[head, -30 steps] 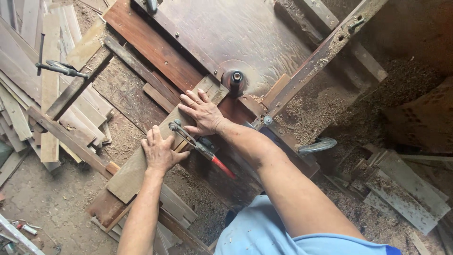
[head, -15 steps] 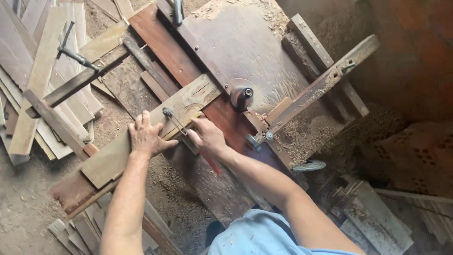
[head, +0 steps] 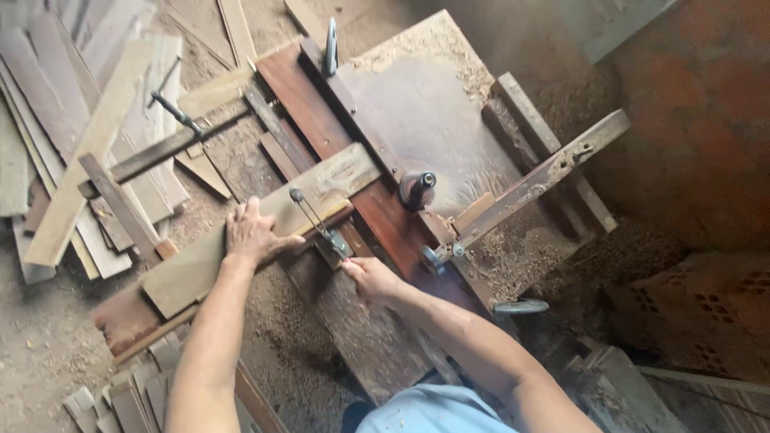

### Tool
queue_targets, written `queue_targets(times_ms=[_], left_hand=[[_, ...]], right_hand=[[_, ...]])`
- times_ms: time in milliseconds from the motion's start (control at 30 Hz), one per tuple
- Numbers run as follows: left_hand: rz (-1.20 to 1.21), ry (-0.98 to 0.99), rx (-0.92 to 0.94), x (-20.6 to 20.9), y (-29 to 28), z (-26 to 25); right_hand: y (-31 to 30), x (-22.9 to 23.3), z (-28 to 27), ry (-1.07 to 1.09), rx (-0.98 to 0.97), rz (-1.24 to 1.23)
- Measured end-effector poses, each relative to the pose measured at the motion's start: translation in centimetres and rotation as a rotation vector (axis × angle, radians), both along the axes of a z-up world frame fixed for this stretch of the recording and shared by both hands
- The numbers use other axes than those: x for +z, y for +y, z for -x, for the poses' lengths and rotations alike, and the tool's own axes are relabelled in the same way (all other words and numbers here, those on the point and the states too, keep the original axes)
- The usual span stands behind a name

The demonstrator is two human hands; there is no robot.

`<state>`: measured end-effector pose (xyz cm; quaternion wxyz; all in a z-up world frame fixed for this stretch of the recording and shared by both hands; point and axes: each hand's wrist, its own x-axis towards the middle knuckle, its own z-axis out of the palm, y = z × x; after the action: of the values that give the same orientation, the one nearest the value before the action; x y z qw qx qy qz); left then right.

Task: The recorder is using a router table to shape or mill the edges of several wooden planks in a workshop environment.

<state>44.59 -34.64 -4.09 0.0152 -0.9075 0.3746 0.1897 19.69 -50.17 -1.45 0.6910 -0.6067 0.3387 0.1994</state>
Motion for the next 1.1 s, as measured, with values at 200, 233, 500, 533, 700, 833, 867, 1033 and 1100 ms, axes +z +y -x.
queue_targets(times_ms=[200,233,500,533,700,833,867,1033,1100], left_hand=[[-0.07,-0.135,-0.055,-3.6,12.5,3.8],[-0.08,-0.13,-0.06,-2.3,14.0,5.5],[-0.363,0.203,0.041,1.4,18.8,21.7],[-0.367,0.202,0.032,1.2,19.6,23.1],[-0.099,0.798,0.339,-1.2,24.5,25.0],[0.072,0.72,0.451,3.0,27.9,22.6],[0.108,0.729,0.582,5.8,27.5,23.4],[0.717,0.84,0.72,10.5,24.3,27.1],[1.182,0.849,0.611,10.3,20.8,30.7]], right_hand=[[0.6,3.4,7.8,0.055,0.208,0.21],[1.0,2.4,10.2,0.059,0.204,0.199],[4.3,4.7,29.1,0.083,0.468,0.569],[4.9,5.5,31.1,0.085,0.459,0.566],[6.8,5.7,39.8,0.187,0.405,0.617],[9.3,3.9,43.3,0.102,0.337,0.754],[10.4,2.8,44.2,0.053,0.243,0.741],[10.5,0.8,44.1,-0.052,0.046,0.68],[10.3,-0.2,44.9,-0.245,-0.008,0.823]])
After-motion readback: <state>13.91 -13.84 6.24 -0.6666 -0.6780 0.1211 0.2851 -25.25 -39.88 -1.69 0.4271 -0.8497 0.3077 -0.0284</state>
